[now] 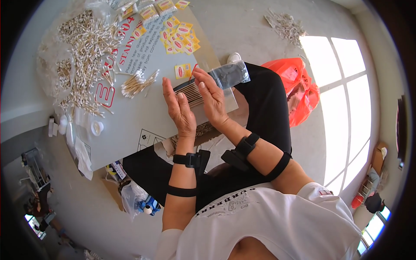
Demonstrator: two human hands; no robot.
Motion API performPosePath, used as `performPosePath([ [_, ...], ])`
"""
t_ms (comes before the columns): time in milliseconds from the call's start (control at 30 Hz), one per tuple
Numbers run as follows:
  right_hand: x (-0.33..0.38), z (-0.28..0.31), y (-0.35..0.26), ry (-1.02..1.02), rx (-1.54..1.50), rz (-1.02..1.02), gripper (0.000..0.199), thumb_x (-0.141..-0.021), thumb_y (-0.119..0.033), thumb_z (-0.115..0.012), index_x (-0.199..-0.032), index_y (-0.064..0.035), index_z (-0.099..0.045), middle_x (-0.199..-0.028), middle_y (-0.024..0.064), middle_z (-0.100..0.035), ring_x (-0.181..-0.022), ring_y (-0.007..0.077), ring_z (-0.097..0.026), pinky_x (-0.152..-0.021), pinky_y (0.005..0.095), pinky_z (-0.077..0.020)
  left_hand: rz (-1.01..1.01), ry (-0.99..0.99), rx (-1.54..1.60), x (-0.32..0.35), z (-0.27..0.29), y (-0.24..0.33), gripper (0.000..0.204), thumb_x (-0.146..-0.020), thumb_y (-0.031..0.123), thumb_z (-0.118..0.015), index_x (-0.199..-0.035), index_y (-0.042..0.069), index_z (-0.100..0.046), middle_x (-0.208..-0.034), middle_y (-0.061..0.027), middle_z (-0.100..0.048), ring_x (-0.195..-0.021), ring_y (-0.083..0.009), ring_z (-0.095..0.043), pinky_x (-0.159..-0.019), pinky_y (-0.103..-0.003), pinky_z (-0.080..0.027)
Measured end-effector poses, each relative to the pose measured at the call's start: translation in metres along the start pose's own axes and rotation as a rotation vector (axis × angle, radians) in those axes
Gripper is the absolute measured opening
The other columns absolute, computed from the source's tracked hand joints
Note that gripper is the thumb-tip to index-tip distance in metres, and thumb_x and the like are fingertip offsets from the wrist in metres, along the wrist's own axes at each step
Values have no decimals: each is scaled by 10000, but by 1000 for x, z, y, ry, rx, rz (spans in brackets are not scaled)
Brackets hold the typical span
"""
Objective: Packaging small bundles of cotton swabs into plastic bags and sealing them.
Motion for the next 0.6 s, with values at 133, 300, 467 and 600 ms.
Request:
performPosePath([
  [133, -5, 11, -2, -13, 11, -40, 322, -1007, -137, -482, -1286, 10, -548, -1433, 130, -452, -1297, 190, -450, -1078, 322, -375, -21, -40, -48, 2, 14, 2, 602, -1005, 294, -460, -1494, 3, -264, -1559, -176, -248, -1454, -287, -211, -1170, -408, -180],
  [300, -15, 26, -39, -359, 628, 145, 428, -860, -106, -643, -1268, -9, -562, -1399, 130, -487, -1323, 262, -435, -1101, 378, -352, -241, -324, -742, 11, 28, 15, 755, -915, 394, -579, -1482, 0, -274, -1558, -206, -226, -1457, -345, -194, -1169, -504, -148],
  [467, -12, 17, -44, -658, 1120, 473, 559, -751, -205, -729, -1260, -37, -570, -1373, 102, -515, -1346, 262, -400, -1154, 442, -266, -194, -469, -991, 20, 20, 12, 860, -840, 427, -656, -1474, -14, -276, -1559, -203, -221, -1461, -336, -179, -1165, -543, -129],
  [600, -12, 19, -39, -745, 1230, 561, 573, -779, -280, -696, -1279, -39, -554, -1383, 85, -511, -1355, 244, -393, -1171, 446, -224, -194, -462, -986, 20, 20, 11, 853, -839, 407, -660, -1473, -18, -279, -1560, -198, -223, -1463, -329, -178, -1168, -538, -121],
])
Point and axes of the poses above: each hand's wrist, its own x-axis away from the middle knuckle, its own z-axis out of the back of the hand, y = z × x, the point moved 3 cm from there along -x, towards the middle knuckle
